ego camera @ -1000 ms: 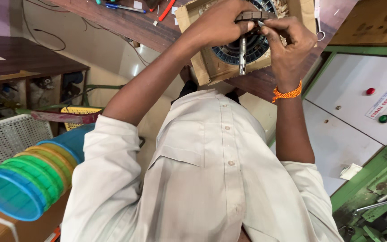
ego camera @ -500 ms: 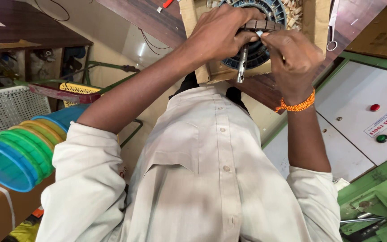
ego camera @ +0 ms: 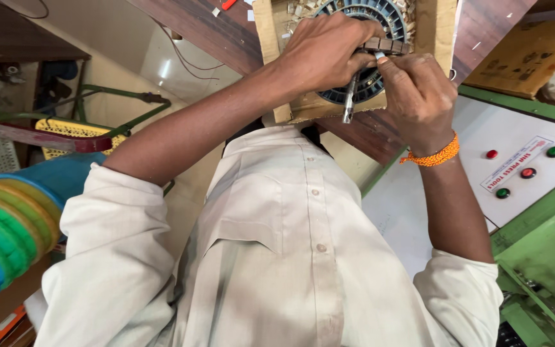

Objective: The person works on a motor stator placed in a cardboard box, using a screwdriver and pliers to adjust and secure copper windings. They repeatedly insert and remove small white insulating pieces between the windings while manipulating the stator with both hands.

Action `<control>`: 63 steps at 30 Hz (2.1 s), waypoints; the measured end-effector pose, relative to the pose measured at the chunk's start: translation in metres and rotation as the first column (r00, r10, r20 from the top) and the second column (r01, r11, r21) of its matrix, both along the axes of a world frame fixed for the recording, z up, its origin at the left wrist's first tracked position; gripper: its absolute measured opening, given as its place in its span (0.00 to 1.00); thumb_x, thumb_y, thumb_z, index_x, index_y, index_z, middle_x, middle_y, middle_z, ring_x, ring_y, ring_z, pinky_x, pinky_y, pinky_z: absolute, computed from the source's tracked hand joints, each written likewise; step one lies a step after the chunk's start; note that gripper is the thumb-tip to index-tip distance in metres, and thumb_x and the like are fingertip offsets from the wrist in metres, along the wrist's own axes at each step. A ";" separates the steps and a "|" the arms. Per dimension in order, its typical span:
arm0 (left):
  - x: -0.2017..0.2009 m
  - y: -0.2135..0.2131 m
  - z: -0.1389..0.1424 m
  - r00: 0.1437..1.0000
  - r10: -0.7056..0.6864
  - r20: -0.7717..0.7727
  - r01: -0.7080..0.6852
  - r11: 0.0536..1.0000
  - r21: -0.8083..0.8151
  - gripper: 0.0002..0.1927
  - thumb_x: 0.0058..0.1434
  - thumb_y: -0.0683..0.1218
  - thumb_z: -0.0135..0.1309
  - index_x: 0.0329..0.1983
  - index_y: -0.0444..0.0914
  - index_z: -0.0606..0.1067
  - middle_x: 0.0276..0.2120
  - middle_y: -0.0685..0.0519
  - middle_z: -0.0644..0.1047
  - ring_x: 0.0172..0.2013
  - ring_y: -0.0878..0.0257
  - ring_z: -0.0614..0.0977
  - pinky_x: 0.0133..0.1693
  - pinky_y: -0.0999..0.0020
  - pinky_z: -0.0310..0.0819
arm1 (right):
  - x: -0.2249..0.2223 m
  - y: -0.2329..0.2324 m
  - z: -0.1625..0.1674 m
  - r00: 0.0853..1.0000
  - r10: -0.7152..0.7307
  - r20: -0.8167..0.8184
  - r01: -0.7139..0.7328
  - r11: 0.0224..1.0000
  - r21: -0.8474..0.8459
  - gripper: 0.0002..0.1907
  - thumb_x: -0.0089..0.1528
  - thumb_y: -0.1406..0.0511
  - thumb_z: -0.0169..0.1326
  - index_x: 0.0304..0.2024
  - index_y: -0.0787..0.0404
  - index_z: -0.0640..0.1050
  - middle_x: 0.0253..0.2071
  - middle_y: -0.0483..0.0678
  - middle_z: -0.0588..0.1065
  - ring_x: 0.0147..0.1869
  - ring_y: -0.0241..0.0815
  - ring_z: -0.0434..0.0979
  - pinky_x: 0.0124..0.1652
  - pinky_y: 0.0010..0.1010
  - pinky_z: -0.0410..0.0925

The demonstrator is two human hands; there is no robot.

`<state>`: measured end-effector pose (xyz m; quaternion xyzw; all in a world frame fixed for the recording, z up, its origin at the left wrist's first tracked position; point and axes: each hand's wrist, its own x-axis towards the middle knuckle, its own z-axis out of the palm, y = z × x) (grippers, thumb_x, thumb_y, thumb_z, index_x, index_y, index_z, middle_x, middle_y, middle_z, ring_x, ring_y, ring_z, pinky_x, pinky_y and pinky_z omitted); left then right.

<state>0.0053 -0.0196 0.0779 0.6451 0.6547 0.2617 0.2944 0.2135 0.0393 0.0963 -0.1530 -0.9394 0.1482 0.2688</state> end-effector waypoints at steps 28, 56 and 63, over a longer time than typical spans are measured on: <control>-0.030 0.003 -0.012 0.924 -0.382 0.031 0.369 0.909 0.194 0.17 0.63 0.50 0.59 0.52 0.39 0.76 0.37 0.43 0.81 0.39 0.43 0.82 0.40 0.49 0.73 | -0.015 -0.015 -0.033 0.959 -0.166 -0.229 0.241 0.905 0.351 0.10 0.57 0.68 0.73 0.39 0.53 0.86 0.35 0.40 0.71 0.44 0.45 0.65 0.45 0.36 0.61; 0.013 -0.047 -0.093 0.990 -0.044 0.132 -0.073 0.643 0.762 0.21 0.66 0.49 0.69 0.54 0.37 0.72 0.49 0.50 0.73 0.52 0.53 0.73 0.54 0.53 0.66 | 0.004 -0.049 -0.060 0.937 -0.323 -0.133 0.230 0.856 -0.462 0.20 0.64 0.72 0.65 0.58 0.63 0.79 0.57 0.51 0.79 0.64 0.49 0.78 0.64 0.39 0.70; 0.015 -0.054 -0.079 0.993 0.047 0.108 -0.113 0.660 0.743 0.22 0.63 0.49 0.67 0.51 0.35 0.71 0.48 0.47 0.73 0.51 0.50 0.74 0.53 0.53 0.65 | -0.006 -0.063 -0.058 0.912 -0.387 -0.140 0.328 0.889 -0.319 0.16 0.67 0.69 0.61 0.57 0.64 0.78 0.56 0.52 0.79 0.63 0.52 0.73 0.64 0.43 0.68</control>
